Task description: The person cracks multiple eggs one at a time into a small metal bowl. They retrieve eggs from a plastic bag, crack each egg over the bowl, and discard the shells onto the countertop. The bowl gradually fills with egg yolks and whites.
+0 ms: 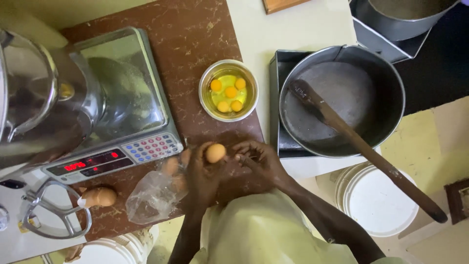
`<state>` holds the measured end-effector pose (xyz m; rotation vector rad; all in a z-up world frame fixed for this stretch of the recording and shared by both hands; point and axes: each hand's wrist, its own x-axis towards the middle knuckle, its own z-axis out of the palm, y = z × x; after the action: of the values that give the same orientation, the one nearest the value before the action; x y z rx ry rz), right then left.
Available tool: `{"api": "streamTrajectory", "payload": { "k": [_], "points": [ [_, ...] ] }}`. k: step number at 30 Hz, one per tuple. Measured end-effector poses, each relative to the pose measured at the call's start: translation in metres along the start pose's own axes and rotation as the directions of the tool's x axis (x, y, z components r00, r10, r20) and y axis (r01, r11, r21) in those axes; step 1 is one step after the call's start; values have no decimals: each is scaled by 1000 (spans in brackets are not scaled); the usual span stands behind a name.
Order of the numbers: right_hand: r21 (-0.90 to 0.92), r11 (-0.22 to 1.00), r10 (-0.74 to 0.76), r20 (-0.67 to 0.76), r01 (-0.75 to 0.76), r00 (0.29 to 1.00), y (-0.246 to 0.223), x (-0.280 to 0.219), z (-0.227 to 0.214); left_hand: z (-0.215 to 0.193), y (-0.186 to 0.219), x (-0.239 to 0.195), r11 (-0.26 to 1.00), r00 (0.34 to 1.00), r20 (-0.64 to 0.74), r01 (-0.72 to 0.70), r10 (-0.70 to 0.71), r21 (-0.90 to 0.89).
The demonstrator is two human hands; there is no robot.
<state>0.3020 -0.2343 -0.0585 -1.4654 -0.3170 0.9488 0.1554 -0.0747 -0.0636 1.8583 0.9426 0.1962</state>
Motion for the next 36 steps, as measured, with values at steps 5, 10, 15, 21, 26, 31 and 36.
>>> {"api": "streamTrajectory", "payload": {
  "k": [5,10,15,21,26,31,36],
  "points": [
    [-167,986,9,-54,-18,999,14,4,-7,3,4,19,962,986,-107,-99,130,254],
    [-288,957,22,-29,-29,999,-27,7,3,43,-51,29,820,923,-21,-330,384,468],
    [-331,944,-17,-52,-1,999,4,17,0,54,-52,30,738,864,-56,-391,500,550],
    [-329,943,-67,-48,48,997,-4,16,6,56,-34,33,789,724,-354,-431,592,438],
    [-270,962,-41,-40,28,998,-16,5,8,70,-66,38,693,735,-240,-403,634,598],
    [-287,957,-53,-40,39,998,-14,-2,4,66,-38,33,749,755,-316,-331,575,574],
    [-275,959,-81,-14,74,997,-12,-5,-7,22,20,28,813,997,-20,55,-81,-580]
  ]
}}
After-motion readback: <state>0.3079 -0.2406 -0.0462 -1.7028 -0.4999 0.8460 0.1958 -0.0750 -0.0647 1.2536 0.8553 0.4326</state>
